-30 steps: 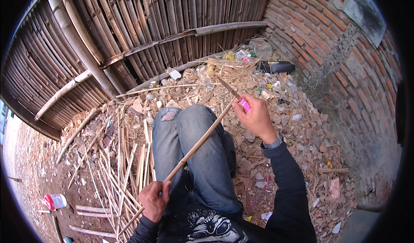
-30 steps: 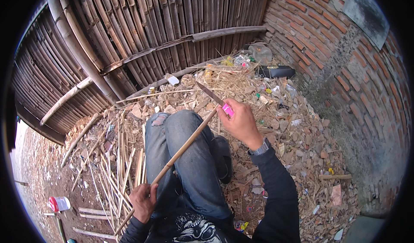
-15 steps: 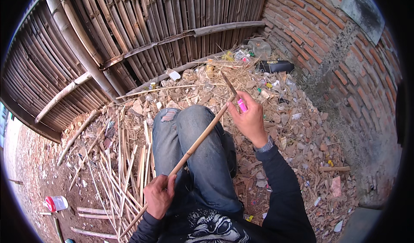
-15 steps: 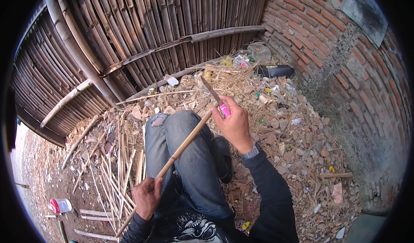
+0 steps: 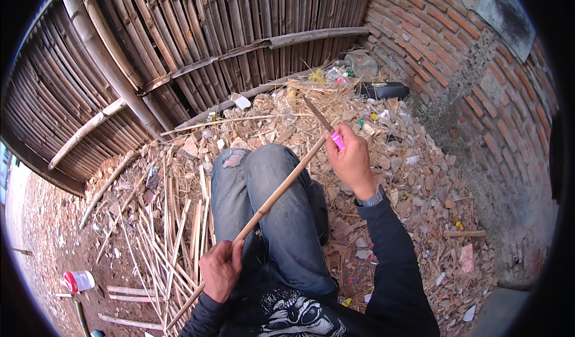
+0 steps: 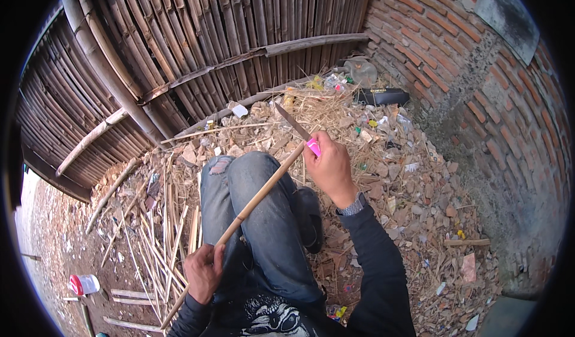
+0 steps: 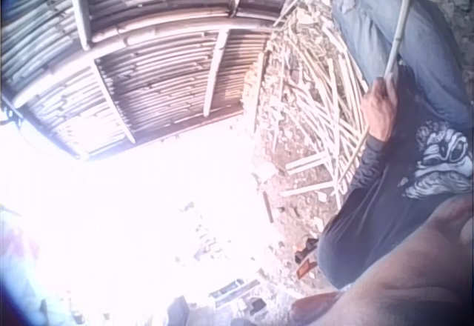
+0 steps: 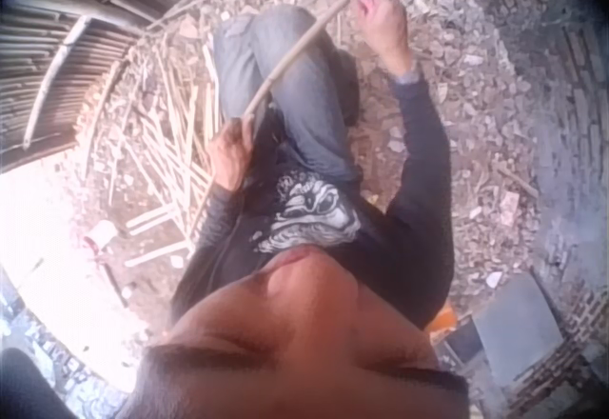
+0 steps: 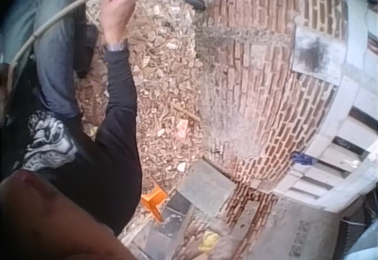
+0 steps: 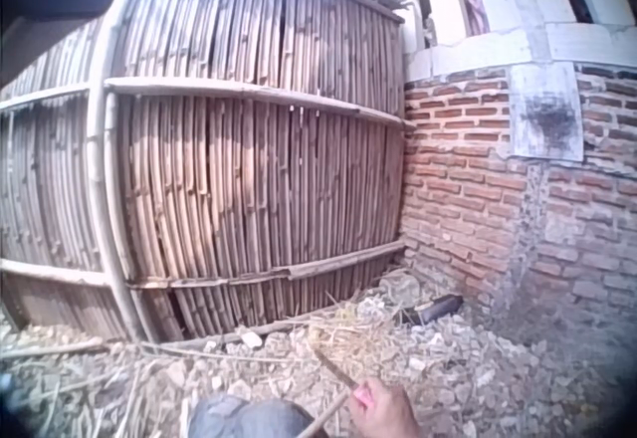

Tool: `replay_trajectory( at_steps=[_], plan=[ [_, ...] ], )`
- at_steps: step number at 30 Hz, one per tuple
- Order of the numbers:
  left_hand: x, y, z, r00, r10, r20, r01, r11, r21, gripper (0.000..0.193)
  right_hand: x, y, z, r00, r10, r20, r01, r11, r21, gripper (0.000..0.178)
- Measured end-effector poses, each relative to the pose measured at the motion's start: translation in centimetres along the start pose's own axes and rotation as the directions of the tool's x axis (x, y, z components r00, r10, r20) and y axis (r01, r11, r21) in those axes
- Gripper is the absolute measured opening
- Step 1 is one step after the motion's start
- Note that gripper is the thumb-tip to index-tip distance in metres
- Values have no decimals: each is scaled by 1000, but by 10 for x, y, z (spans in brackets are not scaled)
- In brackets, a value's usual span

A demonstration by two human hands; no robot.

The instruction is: The person shaves a thin strip of bamboo using a knife, holding the strip against their leg and pulling the blade along the surface to smooth it.

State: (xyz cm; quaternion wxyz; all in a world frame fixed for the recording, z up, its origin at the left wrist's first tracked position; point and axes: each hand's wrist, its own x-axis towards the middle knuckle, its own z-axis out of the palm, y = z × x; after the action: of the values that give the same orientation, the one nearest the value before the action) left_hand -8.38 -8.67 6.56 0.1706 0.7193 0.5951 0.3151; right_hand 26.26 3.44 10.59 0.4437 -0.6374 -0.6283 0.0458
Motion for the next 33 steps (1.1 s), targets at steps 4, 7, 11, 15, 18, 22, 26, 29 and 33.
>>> replay_trajectory(
  at_steps=[4,7,11,15,18,22,26,29,33],
  plan=[
    [1,4,-1,1000,-13,26,12,1000,28,30,-14,-11,6,995,-68,-77,52,981,-187,17],
    [4,22,5,983,-143,115,148,988,-37,32,-54,-49,29,972,-102,210,112,993,-34,21],
    [19,25,14,991,-54,120,62,996,-62,33,-77,-93,31,977,-175,126,134,951,280,23],
    [12,3,-7,981,-113,155,126,989,-73,35,-34,-46,5,941,248,-232,-149,914,377,38],
    [14,-5,-7,978,-107,177,125,988,-91,33,-19,25,6,890,282,-359,-111,897,428,41],
    [19,-7,-13,990,-51,129,60,996,-68,25,-16,25,29,912,392,-123,-295,833,468,28],
    [49,37,-59,899,325,-293,-389,901,-193,23,-14,5,35,895,420,-152,-274,784,557,28],
    [44,62,-118,592,699,-400,-801,567,-195,31,-12,0,34,897,415,-152,-256,769,586,27],
    [36,80,-182,62,816,-575,-902,293,318,67,-12,-9,38,910,397,-120,-232,728,645,25]
  ],
)
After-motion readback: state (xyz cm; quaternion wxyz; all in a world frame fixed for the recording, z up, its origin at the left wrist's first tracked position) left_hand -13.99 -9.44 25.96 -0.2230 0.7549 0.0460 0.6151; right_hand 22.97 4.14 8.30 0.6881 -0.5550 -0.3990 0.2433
